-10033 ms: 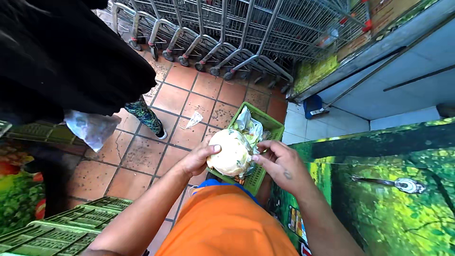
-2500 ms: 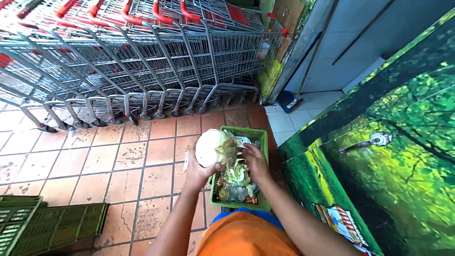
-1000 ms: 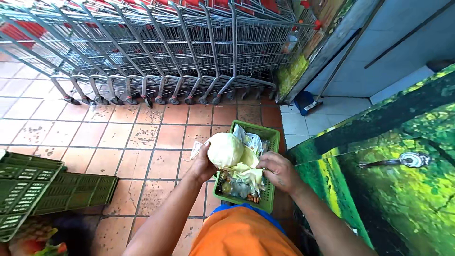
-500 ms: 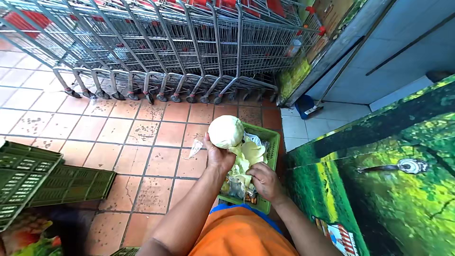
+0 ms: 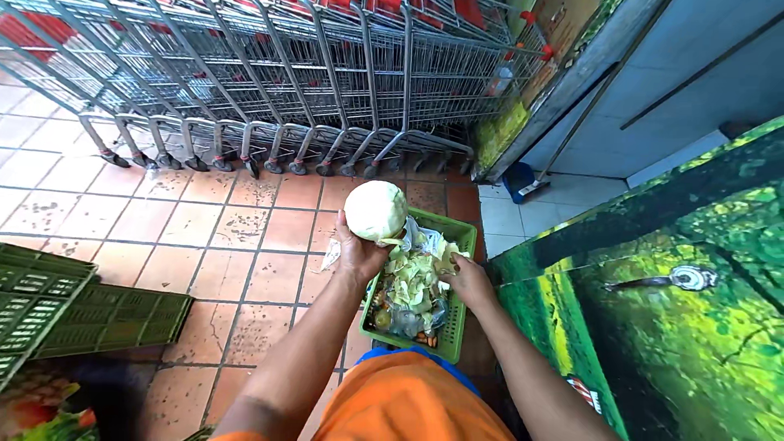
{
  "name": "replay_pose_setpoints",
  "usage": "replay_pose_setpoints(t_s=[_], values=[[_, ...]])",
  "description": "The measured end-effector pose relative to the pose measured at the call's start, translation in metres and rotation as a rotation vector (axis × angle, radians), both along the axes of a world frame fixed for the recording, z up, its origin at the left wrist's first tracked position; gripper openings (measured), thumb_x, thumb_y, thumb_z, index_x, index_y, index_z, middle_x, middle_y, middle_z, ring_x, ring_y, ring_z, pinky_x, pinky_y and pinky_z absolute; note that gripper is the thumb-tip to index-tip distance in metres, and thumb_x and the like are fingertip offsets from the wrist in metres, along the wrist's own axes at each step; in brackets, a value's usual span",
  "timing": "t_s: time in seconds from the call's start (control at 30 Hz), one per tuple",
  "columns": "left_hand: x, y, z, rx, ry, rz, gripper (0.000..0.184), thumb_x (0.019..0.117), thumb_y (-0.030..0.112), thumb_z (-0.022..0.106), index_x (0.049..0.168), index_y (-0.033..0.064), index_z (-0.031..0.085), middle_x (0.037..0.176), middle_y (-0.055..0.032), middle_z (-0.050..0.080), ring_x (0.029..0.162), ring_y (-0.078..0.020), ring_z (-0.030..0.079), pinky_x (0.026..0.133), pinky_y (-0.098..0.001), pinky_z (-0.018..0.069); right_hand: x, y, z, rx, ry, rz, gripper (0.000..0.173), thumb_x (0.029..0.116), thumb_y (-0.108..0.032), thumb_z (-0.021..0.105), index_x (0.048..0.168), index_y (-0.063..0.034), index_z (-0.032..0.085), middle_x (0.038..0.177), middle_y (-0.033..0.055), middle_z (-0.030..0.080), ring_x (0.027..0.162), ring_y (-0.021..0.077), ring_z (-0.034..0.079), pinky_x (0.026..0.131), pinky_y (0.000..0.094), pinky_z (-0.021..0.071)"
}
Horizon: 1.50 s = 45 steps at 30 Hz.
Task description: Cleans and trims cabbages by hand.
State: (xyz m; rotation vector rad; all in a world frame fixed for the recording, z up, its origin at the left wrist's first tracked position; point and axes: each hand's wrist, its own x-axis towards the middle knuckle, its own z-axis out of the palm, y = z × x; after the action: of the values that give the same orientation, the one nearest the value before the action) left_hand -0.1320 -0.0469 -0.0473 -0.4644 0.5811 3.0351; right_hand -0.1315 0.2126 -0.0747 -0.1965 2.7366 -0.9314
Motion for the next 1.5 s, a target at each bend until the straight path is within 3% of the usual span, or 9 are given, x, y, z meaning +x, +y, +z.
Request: replay_pose_setpoints(t_s=[0.07,0.2,0.43,0.57,0.73,1.03,1.3,1.4,1.5], values=[[0.009,0.004,-0.002,-0.007,0.014,-0.027,0.099,0.0830,0.092,0.028,0.153,0.0230,0.040,0.149,-0.0184,0.050,0.133,-0.0395,0.051,0.104,-0.0634,0.0454,0.002,-0.015,0.025,-0.044,-0.006,0.016,0.054,0.0918,-0.020,0.078,0.141,-0.0049,0.060,0.132,0.0166,0.066,0.118,0.0326,0.065,0.102,0.0550,0.0530],[0.017,0.012,-0.004,-0.017,0.007,-0.025,0.091,0.0849,0.088,0.037,0.147,0.0219,0.047,0.140,-0.0161,0.057,0.126,-0.0355,0.057,0.099,-0.0588,0.0504,0.016,-0.053,0.064,-0.225,0.333,0.257,0.047,0.0897,-0.022,0.079,0.132,-0.0084,0.065,0.130,0.0119,0.065,0.120,0.0263,0.063,0.102,0.0474,0.0549],[0.022,0.032,0.008,-0.171,-0.245,0.046,0.077,0.0936,0.077,0.039,0.144,0.0210,0.049,0.133,-0.0124,0.063,0.118,-0.0296,0.063,0.094,-0.0530,0.0544,0.013,-0.078,0.040,-0.226,0.728,0.371,0.009,0.0940,-0.008,0.069,0.100,-0.0055,0.075,0.099,0.0096,0.072,0.097,0.0241,0.070,0.087,0.0386,0.0601],[0.023,0.042,0.021,0.044,-0.431,0.091,0.082,0.0885,0.083,0.039,0.143,0.0223,0.049,0.134,-0.0128,0.061,0.120,-0.0318,0.062,0.093,-0.0564,0.0537,0.015,-0.071,0.034,-0.251,0.857,0.452,0.016,0.0940,-0.002,0.060,0.100,-0.0060,0.074,0.100,0.0108,0.073,0.096,0.0251,0.071,0.085,0.0383,0.0604],[0.029,0.054,0.032,0.101,-0.388,0.120,0.082,0.0895,0.083,0.035,0.142,0.0225,0.049,0.134,-0.0119,0.062,0.120,-0.0305,0.062,0.094,-0.0555,0.0537,0.025,-0.064,0.043,-0.325,0.886,0.438,0.016,0.0921,-0.001,0.059,0.097,-0.0051,0.074,0.098,0.0103,0.073,0.096,0.0229,0.070,0.087,0.0363,0.0598],[0.023,0.080,0.067,0.153,-0.236,0.255,0.078,0.0941,0.079,0.032,0.145,0.0219,0.048,0.139,-0.0105,0.059,0.129,-0.0289,0.057,0.104,-0.0547,0.0484,0.044,-0.065,0.078,-0.510,0.703,0.087,0.007,0.0925,-0.007,0.072,0.096,-0.0010,0.075,0.099,0.0089,0.073,0.094,0.0118,0.071,0.085,0.0269,0.0606],[-0.002,0.059,0.059,0.161,-0.162,0.154,0.089,0.0895,0.086,0.029,0.154,0.0245,0.037,0.149,-0.0160,0.050,0.133,-0.0385,0.052,0.103,-0.0629,0.0477,0.065,-0.050,0.107,-0.623,0.622,0.116,0.010,0.0942,-0.012,0.073,0.099,-0.0030,0.074,0.100,0.0049,0.072,0.094,0.0090,0.070,0.083,0.0256,0.0619],[0.007,0.028,0.034,0.236,-0.025,0.026,0.099,0.0827,0.093,0.024,0.152,0.0236,0.038,0.145,-0.0180,0.052,0.127,-0.0383,0.057,0.099,-0.0574,0.0514,0.042,-0.018,0.096,-0.422,0.383,0.005,0.023,0.0937,-0.020,0.075,0.114,-0.0099,0.074,0.108,0.0010,0.072,0.097,0.0082,0.070,0.086,0.0297,0.0612],[0.027,0.004,0.003,0.154,0.133,-0.092,0.107,0.0758,0.098,0.024,0.142,0.0186,0.051,0.130,-0.0190,0.062,0.108,-0.0335,0.065,0.085,-0.0492,0.0580,0.033,-0.005,0.076,-0.355,0.223,-0.060,0.042,0.0911,-0.014,0.077,0.131,-0.0125,0.067,0.124,0.0051,0.067,0.104,0.0156,0.069,0.090,0.0393,0.0608]])
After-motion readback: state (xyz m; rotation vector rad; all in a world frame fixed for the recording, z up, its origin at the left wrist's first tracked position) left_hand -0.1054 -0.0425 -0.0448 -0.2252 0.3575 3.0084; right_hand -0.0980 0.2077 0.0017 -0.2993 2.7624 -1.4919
